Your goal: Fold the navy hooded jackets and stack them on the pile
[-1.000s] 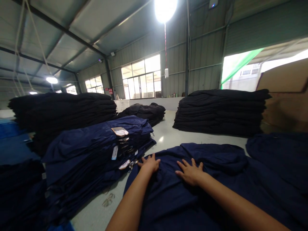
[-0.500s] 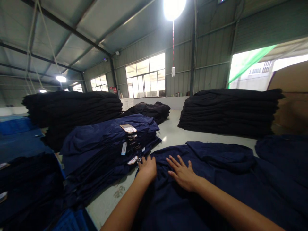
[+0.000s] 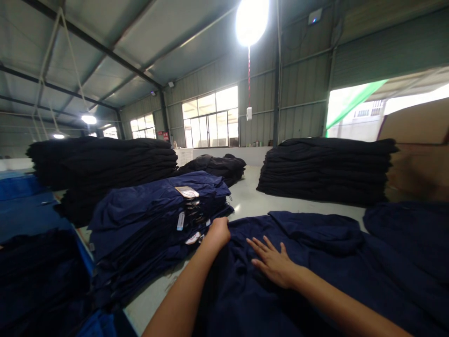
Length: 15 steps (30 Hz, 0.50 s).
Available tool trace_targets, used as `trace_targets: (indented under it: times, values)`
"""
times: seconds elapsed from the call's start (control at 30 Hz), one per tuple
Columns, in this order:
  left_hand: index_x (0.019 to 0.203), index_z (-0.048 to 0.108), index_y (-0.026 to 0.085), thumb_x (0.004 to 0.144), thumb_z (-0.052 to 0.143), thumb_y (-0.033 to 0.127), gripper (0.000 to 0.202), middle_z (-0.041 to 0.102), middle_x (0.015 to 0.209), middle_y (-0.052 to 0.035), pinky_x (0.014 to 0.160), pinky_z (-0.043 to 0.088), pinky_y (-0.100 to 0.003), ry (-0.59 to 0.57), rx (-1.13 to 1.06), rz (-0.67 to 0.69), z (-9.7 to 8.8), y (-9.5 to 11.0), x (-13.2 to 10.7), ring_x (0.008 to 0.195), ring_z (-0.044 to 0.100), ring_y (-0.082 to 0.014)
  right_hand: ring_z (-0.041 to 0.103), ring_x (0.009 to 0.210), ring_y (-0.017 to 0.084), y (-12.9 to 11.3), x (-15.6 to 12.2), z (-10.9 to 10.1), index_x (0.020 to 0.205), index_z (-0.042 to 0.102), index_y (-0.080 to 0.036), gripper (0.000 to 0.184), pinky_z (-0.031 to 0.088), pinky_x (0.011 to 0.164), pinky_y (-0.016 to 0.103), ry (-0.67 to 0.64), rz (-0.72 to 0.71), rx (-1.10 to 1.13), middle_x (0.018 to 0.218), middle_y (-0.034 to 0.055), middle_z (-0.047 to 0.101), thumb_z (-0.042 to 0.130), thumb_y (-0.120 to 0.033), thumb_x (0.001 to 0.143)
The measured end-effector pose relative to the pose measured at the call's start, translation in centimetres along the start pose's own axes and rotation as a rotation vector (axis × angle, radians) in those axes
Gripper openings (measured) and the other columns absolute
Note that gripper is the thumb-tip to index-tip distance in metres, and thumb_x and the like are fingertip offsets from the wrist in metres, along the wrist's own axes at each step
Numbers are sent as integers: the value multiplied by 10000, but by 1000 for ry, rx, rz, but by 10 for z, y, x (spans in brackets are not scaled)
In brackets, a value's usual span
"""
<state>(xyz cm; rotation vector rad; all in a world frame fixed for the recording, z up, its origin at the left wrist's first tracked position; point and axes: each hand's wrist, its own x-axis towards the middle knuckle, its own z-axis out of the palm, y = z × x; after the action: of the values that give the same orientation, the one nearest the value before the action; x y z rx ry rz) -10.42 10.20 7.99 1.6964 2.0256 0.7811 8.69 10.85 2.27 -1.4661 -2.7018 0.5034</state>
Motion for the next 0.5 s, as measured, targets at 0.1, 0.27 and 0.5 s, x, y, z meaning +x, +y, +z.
trace_targets:
  times: [0.1, 0.27, 0.5]
  values:
    - [1242, 490, 197, 782, 576, 146, 471, 578, 1150, -120, 833, 464, -295, -83, -236, 105, 4, 30, 15, 1028, 576, -229, 4, 1381, 267, 19, -9, -11, 1448, 42, -314, 638, 40, 1051, 635, 80, 88, 187, 1522, -23, 103, 189, -537, 869]
    - [1275, 447, 230, 710, 628, 71, 614, 484, 1285, -117, 790, 487, -283, -467, -942, 196, 50, 52, 21, 950, 603, -169, 187, 1365, 215, 62, -11, -11, 1457, 101, -204, 661, 181, 1100, 469, 442, 174, 446, 1486, 77, 262, 251, -436, 856]
    - [1096, 512, 172, 618, 495, -16, 514, 484, 1245, -131, 735, 494, -296, -320, -1125, -8, 101, 26, 30, 840, 628, -153, 135, 1377, 244, 69, -24, -6, 1369, 362, -241, 618, 90, 1102, 525, 504, -142, 258, 1407, 58, 413, 466, -368, 773]
